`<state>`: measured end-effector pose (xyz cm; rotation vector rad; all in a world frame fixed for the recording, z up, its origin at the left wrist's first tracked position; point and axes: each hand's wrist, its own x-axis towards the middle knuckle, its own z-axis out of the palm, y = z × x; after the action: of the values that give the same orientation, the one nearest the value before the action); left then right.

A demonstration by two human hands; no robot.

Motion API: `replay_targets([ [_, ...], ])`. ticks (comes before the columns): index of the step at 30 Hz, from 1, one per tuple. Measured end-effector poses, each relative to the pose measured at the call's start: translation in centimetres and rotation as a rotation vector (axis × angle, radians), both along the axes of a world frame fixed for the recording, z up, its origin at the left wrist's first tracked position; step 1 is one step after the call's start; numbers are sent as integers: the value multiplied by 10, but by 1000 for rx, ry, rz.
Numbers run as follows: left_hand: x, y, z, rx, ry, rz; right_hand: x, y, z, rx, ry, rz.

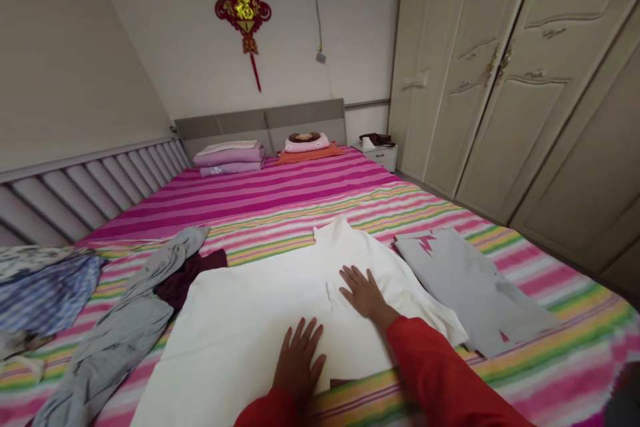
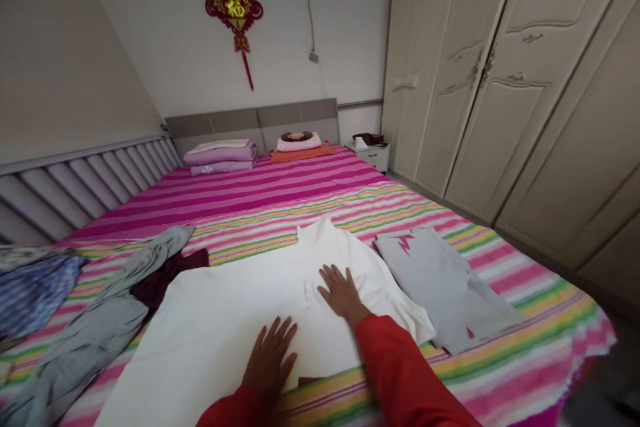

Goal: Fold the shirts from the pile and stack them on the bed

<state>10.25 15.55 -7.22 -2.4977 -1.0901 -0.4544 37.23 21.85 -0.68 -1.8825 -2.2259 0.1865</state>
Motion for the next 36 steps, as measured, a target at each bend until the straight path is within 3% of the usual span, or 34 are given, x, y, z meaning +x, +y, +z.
replay_targets([
  [3, -19, 6, -4, -63, 45, -49, -1, 14, -4, 49, -59, -90],
  [6, -64, 22, 3, -164, 56, 66, -1, 22, -13, 97, -95, -151],
  [8, -104, 38, 17, -254, 34, 260, 0, 25, -18, 126, -105, -159],
  [11, -160, 63, 45, -346, -57, 699, 3, 26, -24, 153, -112, -166],
  [13, -178, 79, 59, -364, -126, 905, 5, 26, -27, 169, -114, -169],
  [14, -178, 86, 63, -372, -145, 929, 6, 26, -28, 179, -113, -168],
  [16, -162, 100, 62, -409, -139, 795, 8, 26, -31, 193, -110, -164],
  [20, -112, 128, 45, -488, -68, 354, 11, 28, -37, 221, -110, -161],
  [22, -107, 143, 40, -474, -56, 287, 14, 28, -40, 233, -116, -154],
  [24, -123, 157, 40, -438, -59, 345, 16, 28, -43, 240, -127, -147],
  [30, -207, 181, 47, -359, -136, 720, 24, 42, -39, 313, -204, -131],
  [33, -218, 182, 49, -317, -150, 795, 19, 64, -24, 337, -257, -130],
  [36, -211, 184, 56, -249, -129, 782, 9, 99, -3, 286, -275, -62],
])
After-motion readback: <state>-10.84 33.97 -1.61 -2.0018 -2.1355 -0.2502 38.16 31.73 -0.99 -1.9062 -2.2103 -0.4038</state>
